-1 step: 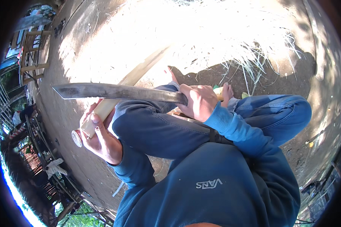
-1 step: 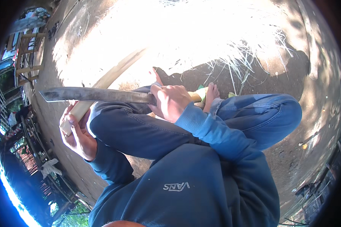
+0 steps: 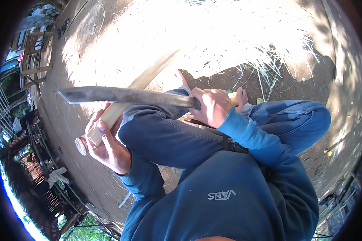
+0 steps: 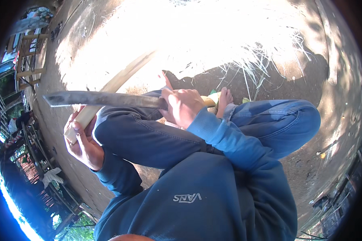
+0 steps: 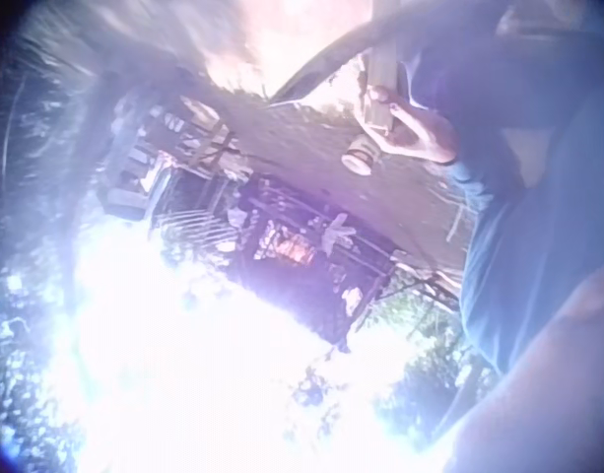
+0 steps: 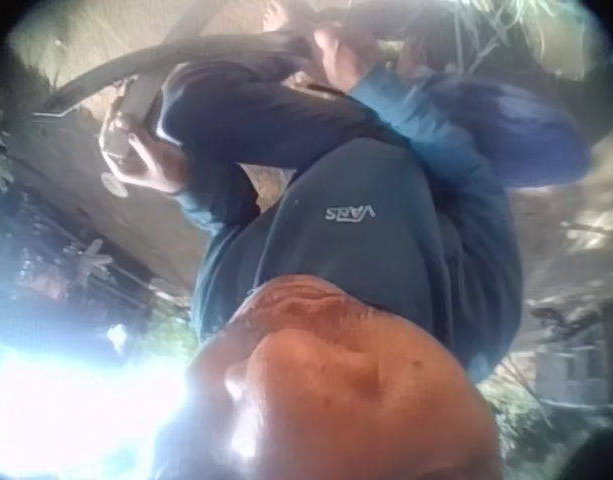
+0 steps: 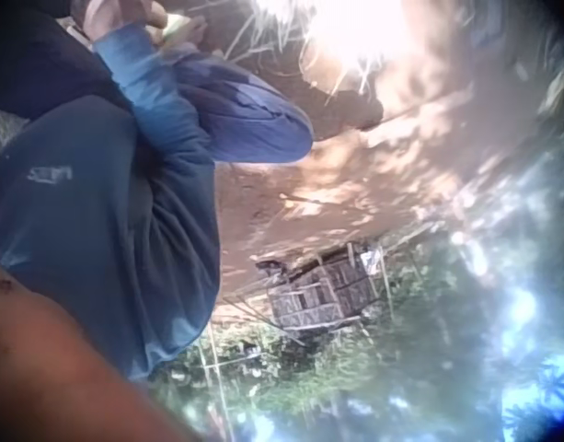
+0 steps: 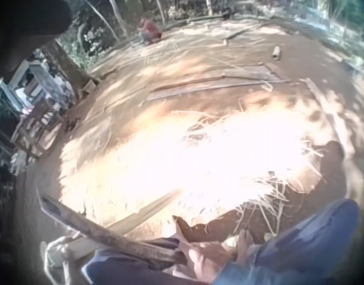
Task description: The person sits cross-legged on the ground and uses a large knife to shave thin strips off a long piece of bamboo. They hold the bamboo with their left hand and pull the knife along its length with their right hand, creating a pile of bamboo shavings on the ground.
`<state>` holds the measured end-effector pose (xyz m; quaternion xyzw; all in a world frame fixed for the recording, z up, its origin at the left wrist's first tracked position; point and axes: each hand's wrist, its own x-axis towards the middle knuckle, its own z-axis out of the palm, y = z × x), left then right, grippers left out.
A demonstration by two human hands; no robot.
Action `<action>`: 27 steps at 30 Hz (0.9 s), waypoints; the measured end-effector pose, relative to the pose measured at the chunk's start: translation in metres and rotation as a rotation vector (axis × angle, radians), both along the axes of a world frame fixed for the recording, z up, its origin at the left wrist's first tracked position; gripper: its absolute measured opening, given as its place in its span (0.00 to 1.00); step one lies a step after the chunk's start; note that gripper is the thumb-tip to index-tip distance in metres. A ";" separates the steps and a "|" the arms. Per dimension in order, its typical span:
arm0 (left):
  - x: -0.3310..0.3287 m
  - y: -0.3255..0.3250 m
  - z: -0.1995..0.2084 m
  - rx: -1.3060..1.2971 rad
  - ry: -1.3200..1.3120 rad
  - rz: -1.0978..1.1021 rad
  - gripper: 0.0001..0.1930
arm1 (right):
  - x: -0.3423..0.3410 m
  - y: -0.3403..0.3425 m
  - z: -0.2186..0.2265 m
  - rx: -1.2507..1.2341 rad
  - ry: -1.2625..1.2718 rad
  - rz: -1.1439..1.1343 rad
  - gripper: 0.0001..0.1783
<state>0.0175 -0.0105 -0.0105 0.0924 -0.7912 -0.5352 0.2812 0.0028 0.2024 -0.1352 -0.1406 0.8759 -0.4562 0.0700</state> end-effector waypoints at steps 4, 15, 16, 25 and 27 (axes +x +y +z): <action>0.006 -0.005 -0.013 0.019 -0.014 0.014 0.16 | -0.003 0.010 -0.018 0.092 -0.022 -0.024 0.13; 0.010 -0.004 -0.017 -0.017 0.002 0.048 0.16 | 0.004 0.018 -0.023 0.176 -0.030 -0.009 0.14; 0.010 -0.003 -0.018 -0.015 0.008 0.053 0.16 | 0.005 0.018 -0.022 0.161 -0.007 -0.001 0.14; 0.010 -0.001 -0.021 -0.031 0.012 0.092 0.17 | 0.004 0.025 -0.022 0.135 0.040 -0.053 0.11; 0.011 0.000 -0.022 -0.039 0.001 0.091 0.17 | 0.002 0.026 -0.032 0.272 -0.059 -0.117 0.11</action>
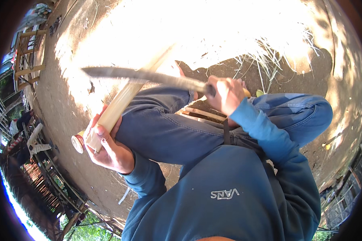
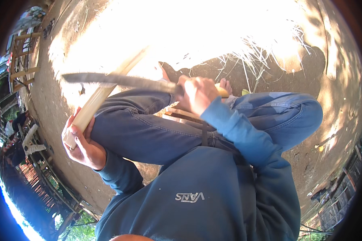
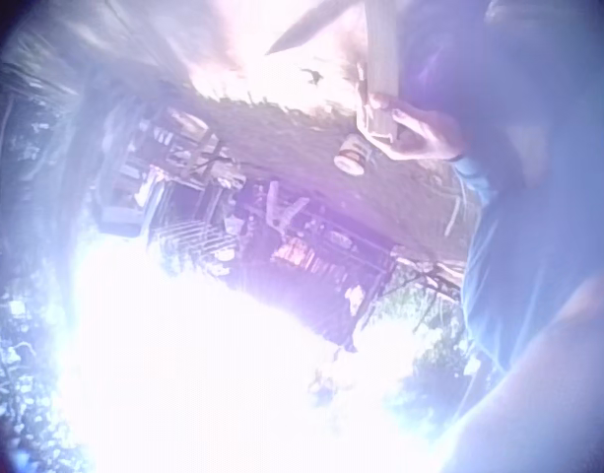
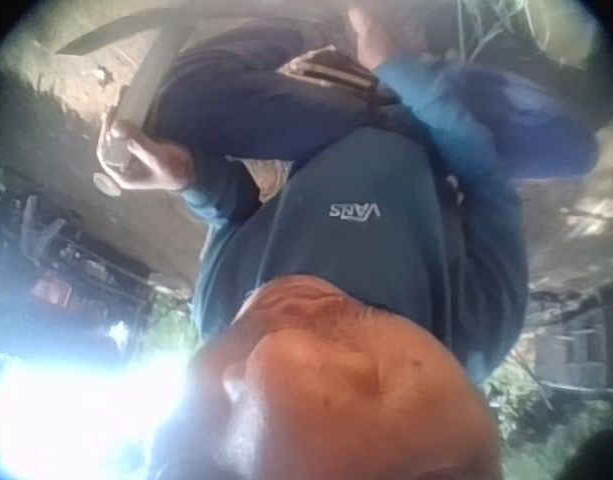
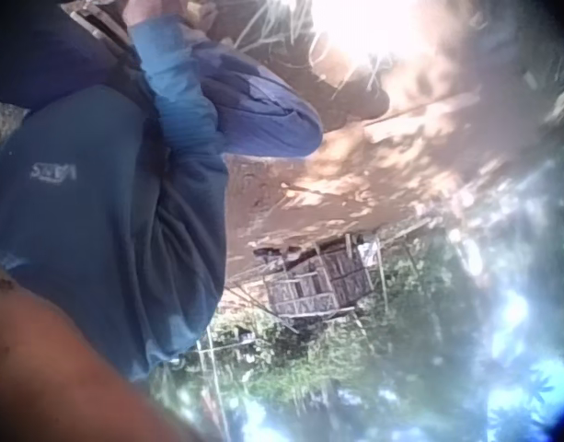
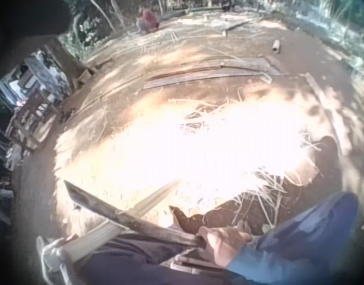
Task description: The person sits cross-legged on the ground and uses a large knife to shave thin strips off a long piece of bamboo. They hold the bamboo with their left hand and pull the knife along its length with their right hand, creating a pile of bamboo shavings on the ground.
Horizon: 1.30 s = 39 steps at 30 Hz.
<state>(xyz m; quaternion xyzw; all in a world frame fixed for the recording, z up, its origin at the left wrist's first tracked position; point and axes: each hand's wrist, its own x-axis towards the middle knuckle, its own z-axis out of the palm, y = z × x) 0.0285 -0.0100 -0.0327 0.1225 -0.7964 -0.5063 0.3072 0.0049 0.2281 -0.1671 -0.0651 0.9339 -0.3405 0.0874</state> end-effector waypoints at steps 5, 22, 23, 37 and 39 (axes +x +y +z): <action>0.001 -0.002 0.000 -0.014 -0.005 0.002 0.18 | -0.002 0.006 -0.009 0.015 -0.007 -0.016 0.11; -0.002 0.003 0.000 -0.012 0.047 0.053 0.18 | -0.034 0.030 -0.027 0.173 -0.263 -0.086 0.17; -0.002 0.002 -0.001 -0.019 0.047 0.054 0.18 | -0.031 0.028 -0.024 0.163 -0.263 -0.073 0.17; -0.003 0.003 -0.001 -0.084 0.006 0.080 0.20 | -0.059 0.060 -0.088 0.232 -0.415 -0.273 0.21; -0.004 0.003 -0.001 -0.060 0.007 0.085 0.21 | -0.057 0.060 -0.095 0.245 -0.394 -0.255 0.21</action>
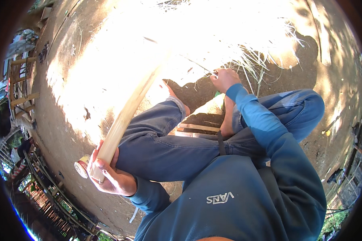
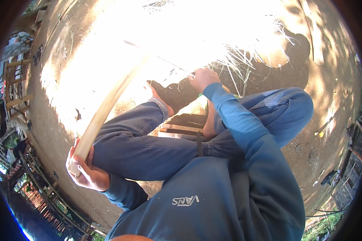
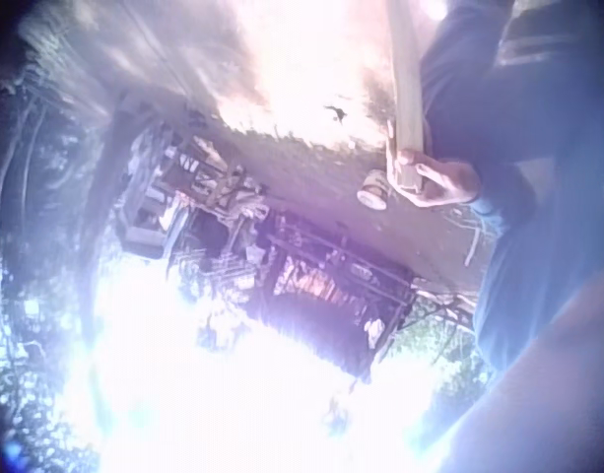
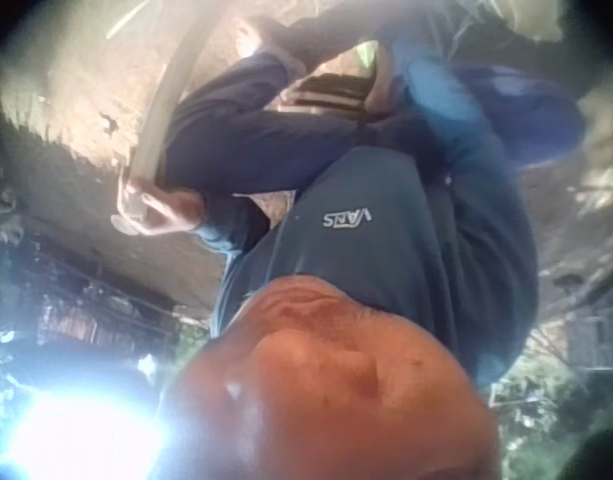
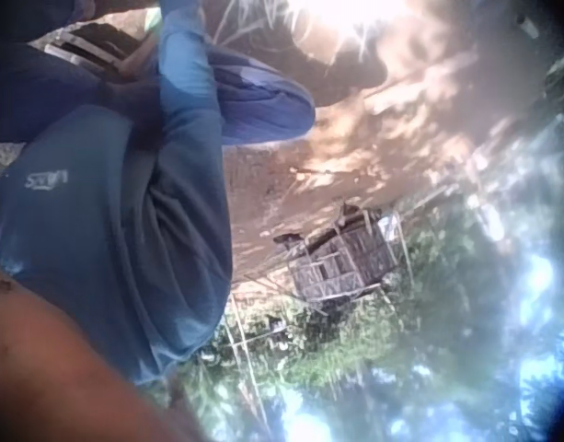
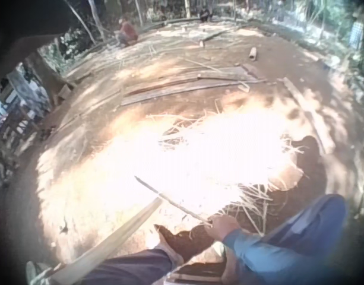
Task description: The person sits cross-legged on the ground and uses a large knife to shave thin strips off a long piece of bamboo. They hold the bamboo with their left hand and pull the knife along its length with their right hand, creating a pile of bamboo shavings on the ground.
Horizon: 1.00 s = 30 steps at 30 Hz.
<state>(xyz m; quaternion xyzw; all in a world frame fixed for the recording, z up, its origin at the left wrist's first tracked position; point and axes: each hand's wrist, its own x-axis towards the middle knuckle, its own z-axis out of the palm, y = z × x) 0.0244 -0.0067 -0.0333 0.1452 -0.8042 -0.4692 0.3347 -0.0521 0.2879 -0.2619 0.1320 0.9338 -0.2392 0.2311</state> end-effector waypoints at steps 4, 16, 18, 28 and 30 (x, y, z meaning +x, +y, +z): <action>0.000 0.001 0.000 -0.028 -0.017 0.014 0.21 | 0.000 0.010 -0.040 0.015 0.179 -0.067 0.22; 0.000 -0.003 -0.003 -0.045 -0.024 0.032 0.22 | -0.006 0.029 -0.108 -0.042 0.223 -0.125 0.27; -0.001 -0.001 -0.001 -0.033 -0.009 0.015 0.22 | -0.008 0.031 -0.139 -0.223 0.243 -0.350 0.28; -0.009 -0.024 0.010 0.559 0.102 -0.283 0.23 | -0.036 0.056 -0.114 -0.274 -0.086 -0.486 0.11; -0.015 -0.018 0.016 0.702 0.181 -0.336 0.24 | -0.030 0.035 -0.052 -0.657 -0.127 -0.746 0.14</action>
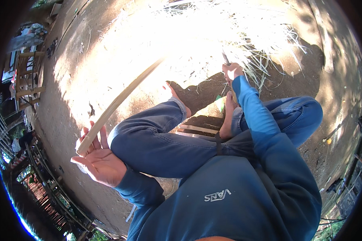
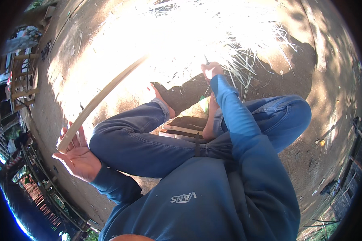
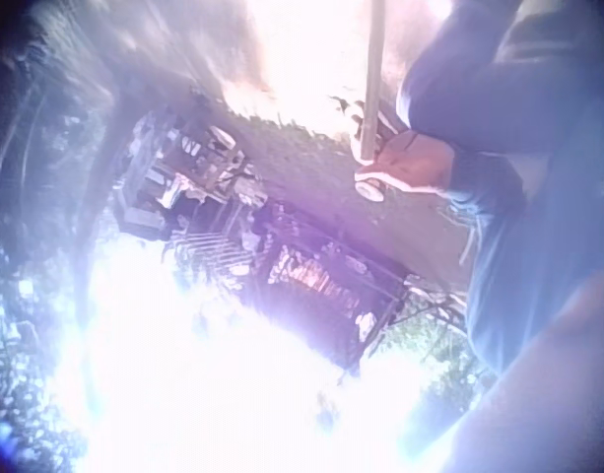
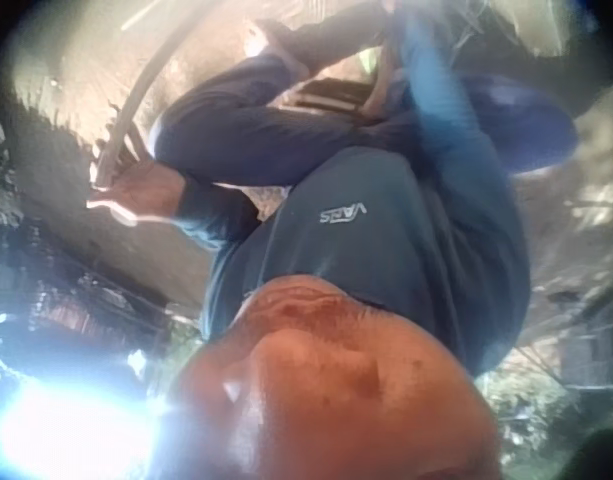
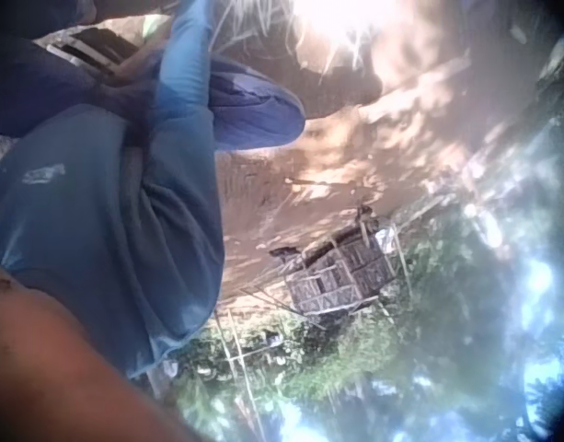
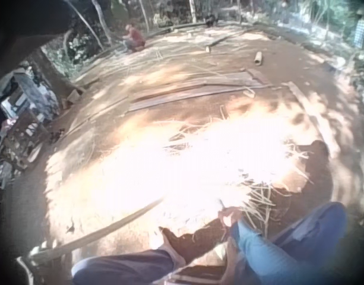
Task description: The person sits cross-legged on the ground and uses a large knife to shave thin strips off a long piece of bamboo. They hold the bamboo with their left hand and pull the knife along its length with their right hand, creating a pile of bamboo shavings on the ground.
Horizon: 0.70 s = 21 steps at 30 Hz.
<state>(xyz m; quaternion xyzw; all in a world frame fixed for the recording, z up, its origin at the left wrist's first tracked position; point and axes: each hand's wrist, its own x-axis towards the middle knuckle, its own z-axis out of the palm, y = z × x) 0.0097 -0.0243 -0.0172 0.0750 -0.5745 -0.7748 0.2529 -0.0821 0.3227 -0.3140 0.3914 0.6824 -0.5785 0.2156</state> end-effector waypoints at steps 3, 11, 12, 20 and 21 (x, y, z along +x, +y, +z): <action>-0.013 0.004 0.004 0.173 0.132 -0.180 0.23 | 0.015 -0.012 0.047 -0.140 0.119 -0.053 0.14; -0.016 0.010 -0.016 -0.095 0.224 0.066 0.30 | 0.068 -0.043 0.120 -0.159 0.196 0.236 0.15; -0.016 0.010 -0.016 -0.122 0.242 0.071 0.31 | 0.071 -0.048 0.123 -0.213 0.187 0.220 0.15; -0.005 0.013 -0.015 -0.311 0.252 -0.050 0.20 | 0.102 -0.054 0.117 0.056 0.267 0.288 0.20; -0.002 0.015 -0.013 -0.318 0.211 -0.034 0.21 | 0.105 -0.054 0.121 0.064 0.306 0.275 0.20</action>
